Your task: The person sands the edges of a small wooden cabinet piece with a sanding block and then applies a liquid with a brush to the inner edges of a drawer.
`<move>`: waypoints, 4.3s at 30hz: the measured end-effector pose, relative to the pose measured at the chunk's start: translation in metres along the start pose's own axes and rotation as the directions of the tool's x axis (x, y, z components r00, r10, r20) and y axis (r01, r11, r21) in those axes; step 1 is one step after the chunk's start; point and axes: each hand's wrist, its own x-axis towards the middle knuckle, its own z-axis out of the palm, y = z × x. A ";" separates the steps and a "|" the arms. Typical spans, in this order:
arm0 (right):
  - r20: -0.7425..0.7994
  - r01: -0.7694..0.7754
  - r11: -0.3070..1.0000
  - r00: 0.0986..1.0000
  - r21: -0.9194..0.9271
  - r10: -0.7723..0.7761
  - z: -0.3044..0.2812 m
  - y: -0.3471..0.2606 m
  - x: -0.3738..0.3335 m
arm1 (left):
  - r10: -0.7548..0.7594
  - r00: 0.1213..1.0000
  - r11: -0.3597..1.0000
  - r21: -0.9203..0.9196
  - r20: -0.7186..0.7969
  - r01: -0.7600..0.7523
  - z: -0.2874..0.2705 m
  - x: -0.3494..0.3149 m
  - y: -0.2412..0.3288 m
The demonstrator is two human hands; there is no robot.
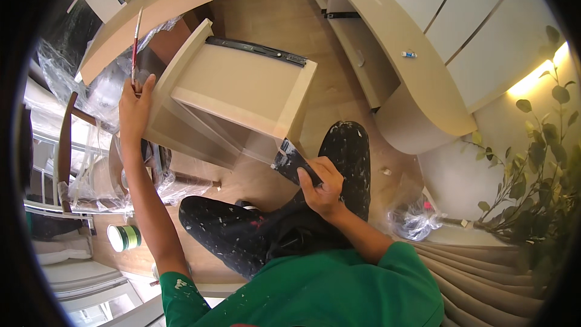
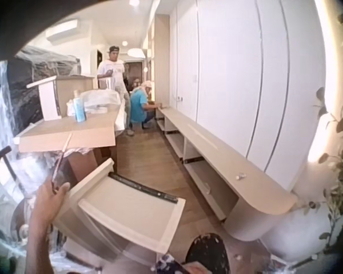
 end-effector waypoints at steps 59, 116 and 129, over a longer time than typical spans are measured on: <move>0.191 0.340 0.848 0.939 -0.407 -0.285 0.029 -0.047 0.061 | 0.045 0.999 0.997 -0.068 0.011 -0.044 0.003 0.004 -0.016; 0.950 0.972 -0.080 0.196 -0.221 -0.244 0.223 -0.176 0.239 | -0.253 0.922 0.930 -0.336 -0.292 0.149 0.010 -0.008 -0.023; 0.957 0.973 -0.142 0.139 -0.179 -0.255 0.224 -0.169 0.236 | -0.256 0.938 0.930 -0.325 -0.233 0.173 0.006 -0.009 -0.024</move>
